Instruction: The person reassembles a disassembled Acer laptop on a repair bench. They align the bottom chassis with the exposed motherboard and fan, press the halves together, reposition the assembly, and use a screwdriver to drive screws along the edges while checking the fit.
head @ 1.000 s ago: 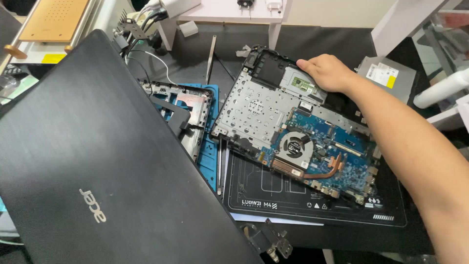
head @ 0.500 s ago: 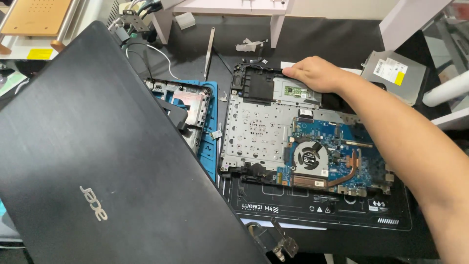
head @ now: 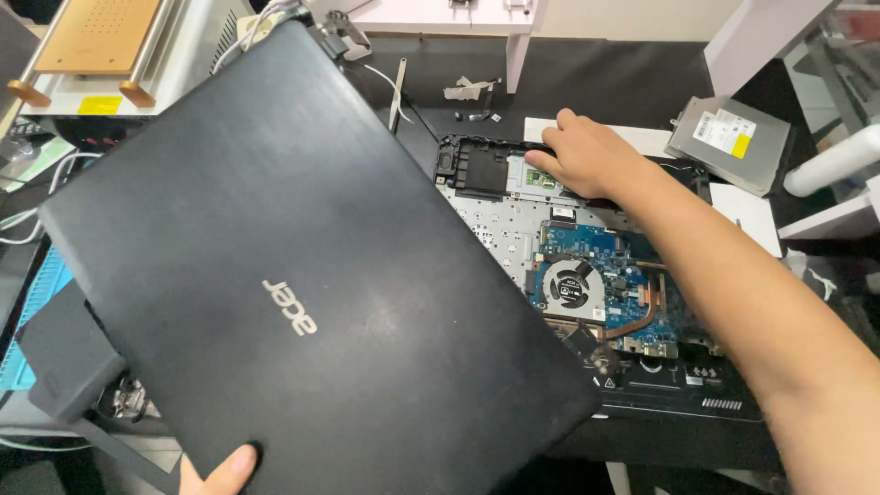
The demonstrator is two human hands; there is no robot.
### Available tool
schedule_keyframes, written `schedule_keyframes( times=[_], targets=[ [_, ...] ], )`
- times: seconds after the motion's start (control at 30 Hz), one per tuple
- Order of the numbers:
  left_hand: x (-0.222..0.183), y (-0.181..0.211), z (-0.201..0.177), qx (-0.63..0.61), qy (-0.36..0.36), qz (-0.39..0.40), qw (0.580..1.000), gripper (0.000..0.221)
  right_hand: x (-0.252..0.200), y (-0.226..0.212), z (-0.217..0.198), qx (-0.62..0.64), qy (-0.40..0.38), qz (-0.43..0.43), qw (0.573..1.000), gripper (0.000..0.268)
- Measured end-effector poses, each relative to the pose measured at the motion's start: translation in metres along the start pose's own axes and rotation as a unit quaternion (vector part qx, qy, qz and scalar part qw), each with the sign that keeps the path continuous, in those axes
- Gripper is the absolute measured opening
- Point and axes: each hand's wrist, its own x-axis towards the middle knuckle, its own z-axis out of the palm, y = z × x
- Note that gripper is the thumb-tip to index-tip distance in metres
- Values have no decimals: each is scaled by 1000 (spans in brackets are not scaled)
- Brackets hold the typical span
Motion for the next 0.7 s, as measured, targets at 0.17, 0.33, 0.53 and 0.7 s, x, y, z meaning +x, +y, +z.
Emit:
schedule_keyframes(
  times=[0.17, 0.33, 0.53, 0.7],
  targets=[
    [28, 79, 105, 9, 19, 17, 1000, 77, -9, -5, -5, -58, 9, 5, 998, 48],
    [30, 147, 143, 9, 20, 37, 999, 74, -34, 3, -20, 6, 14, -1, 1000, 50],
    [58, 230, 147, 19, -66, 53, 996, 75, -126, 11, -91, 317, 291, 90, 898, 22],
    [99, 290, 180, 126, -244, 8, 961, 68, -229, -56, -189, 286, 422, -27, 860, 60]
  ],
)
